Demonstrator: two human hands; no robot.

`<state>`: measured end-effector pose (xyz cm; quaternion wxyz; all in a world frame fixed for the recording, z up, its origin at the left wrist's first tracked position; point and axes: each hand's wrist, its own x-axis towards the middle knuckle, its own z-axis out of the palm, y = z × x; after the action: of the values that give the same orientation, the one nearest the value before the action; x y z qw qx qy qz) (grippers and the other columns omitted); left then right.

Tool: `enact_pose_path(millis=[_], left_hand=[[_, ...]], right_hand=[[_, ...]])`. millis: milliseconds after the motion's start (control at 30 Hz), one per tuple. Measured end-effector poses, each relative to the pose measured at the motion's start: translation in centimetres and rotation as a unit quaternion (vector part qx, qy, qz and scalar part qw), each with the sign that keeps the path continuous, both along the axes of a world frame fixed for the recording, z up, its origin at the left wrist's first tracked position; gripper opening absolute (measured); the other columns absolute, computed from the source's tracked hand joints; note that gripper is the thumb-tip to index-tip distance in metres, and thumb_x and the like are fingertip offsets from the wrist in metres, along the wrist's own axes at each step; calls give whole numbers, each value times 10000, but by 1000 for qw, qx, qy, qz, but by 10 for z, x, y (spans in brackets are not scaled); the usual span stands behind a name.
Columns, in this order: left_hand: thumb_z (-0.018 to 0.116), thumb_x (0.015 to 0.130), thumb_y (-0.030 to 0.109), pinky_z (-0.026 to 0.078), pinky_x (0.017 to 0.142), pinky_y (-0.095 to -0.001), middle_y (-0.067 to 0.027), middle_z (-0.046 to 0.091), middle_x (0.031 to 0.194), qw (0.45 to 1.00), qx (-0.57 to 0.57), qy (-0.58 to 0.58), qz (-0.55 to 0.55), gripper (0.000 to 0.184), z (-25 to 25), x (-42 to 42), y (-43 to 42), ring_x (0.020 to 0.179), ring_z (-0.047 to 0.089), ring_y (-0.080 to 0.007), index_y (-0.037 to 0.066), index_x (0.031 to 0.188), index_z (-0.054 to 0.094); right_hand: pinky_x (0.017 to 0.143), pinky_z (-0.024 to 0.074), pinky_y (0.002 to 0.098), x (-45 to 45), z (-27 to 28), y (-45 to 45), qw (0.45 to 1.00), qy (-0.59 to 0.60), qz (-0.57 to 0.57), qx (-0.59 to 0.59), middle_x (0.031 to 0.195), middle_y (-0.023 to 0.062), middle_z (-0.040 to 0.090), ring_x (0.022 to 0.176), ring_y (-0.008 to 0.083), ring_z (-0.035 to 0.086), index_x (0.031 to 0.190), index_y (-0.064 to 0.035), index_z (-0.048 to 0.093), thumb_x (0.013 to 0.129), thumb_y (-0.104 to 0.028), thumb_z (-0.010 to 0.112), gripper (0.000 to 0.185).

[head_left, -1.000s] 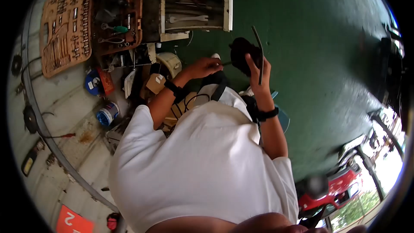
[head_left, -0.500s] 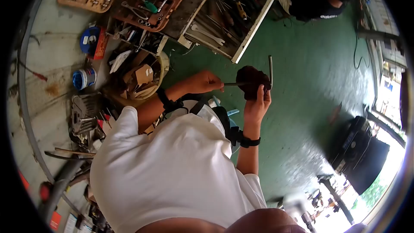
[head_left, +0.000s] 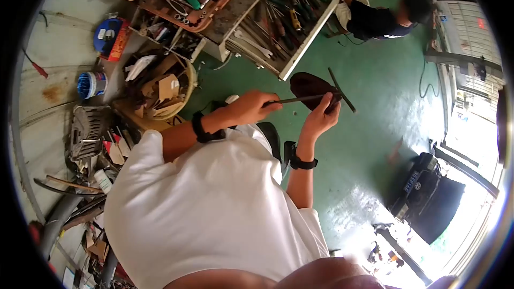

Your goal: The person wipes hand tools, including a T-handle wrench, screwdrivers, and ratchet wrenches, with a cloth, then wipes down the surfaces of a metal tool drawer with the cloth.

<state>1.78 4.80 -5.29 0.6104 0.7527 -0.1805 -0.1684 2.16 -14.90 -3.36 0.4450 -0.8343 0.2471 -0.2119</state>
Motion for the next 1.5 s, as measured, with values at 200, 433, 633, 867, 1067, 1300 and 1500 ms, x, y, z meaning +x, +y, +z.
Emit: enact_pose_path(millis=[200, 433, 633, 867, 1067, 1300, 1500], left_hand=[[644, 932, 240, 434, 526, -360, -207, 628, 729, 997, 56, -54, 10, 249, -7, -1, 23, 560, 588, -317, 1, 989, 683], [659, 923, 247, 441, 528, -353, -196, 644, 725, 998, 50, -13, -47, 246, -10, -8, 45, 521, 554, -292, 11, 975, 708], [668, 916, 244, 457, 554, -348, -171, 673, 747, 998, 27, -20, -60, 233, -4, -21, 67, 556, 584, -276, 32, 996, 722], [573, 984, 270, 472, 647, -312, -83, 691, 789, 994, -33, 70, -82, 279, -24, -41, 88, 655, 605, -174, 22, 964, 701], [505, 1018, 301, 450, 685, -301, -27, 583, 755, 991, -58, 115, -34, 320, -38, -62, 104, 739, 540, -133, 25, 953, 652], [494, 1021, 314, 415, 626, -332, -49, 541, 690, 991, 5, 130, 12, 343, -43, -72, 64, 649, 484, -155, 27, 857, 583], [492, 1009, 358, 442, 623, -375, -139, 585, 709, 981, 103, 87, 137, 375, -57, -61, 5, 666, 575, -266, 40, 896, 656]], right_hand=[[691, 547, 323, -28, 10, -13, 979, -141, -37, -142, 840, 103, 703, 716, 160, 646, 946, 78, 666, 851, -169, 756, 279], [904, 478, 315, -40, 13, -27, 968, -168, 147, -114, 1196, 163, 591, 1027, 219, 598, 1325, 53, 479, 853, -118, 723, 558], [760, 488, 325, -25, 13, -22, 950, -107, 268, -117, 969, 126, 610, 853, 262, 609, 1103, 15, 593, 820, -68, 716, 319], [593, 427, 302, -12, 25, -13, 882, 12, 472, 12, 731, 41, 560, 632, 144, 484, 919, -1, 583, 858, -211, 732, 265], [696, 433, 245, 13, 46, -5, 776, 179, 580, 172, 886, 32, 598, 780, 105, 507, 1032, 13, 573, 883, -367, 717, 434], [776, 439, 243, 42, -5, -37, 726, 238, 588, 265, 1003, 68, 590, 877, 123, 534, 1135, 16, 546, 970, -551, 496, 593], [764, 515, 292, 59, -17, -45, 806, 362, 268, 384, 996, 73, 592, 870, 155, 583, 1052, 8, 573, 977, -570, 458, 594]])
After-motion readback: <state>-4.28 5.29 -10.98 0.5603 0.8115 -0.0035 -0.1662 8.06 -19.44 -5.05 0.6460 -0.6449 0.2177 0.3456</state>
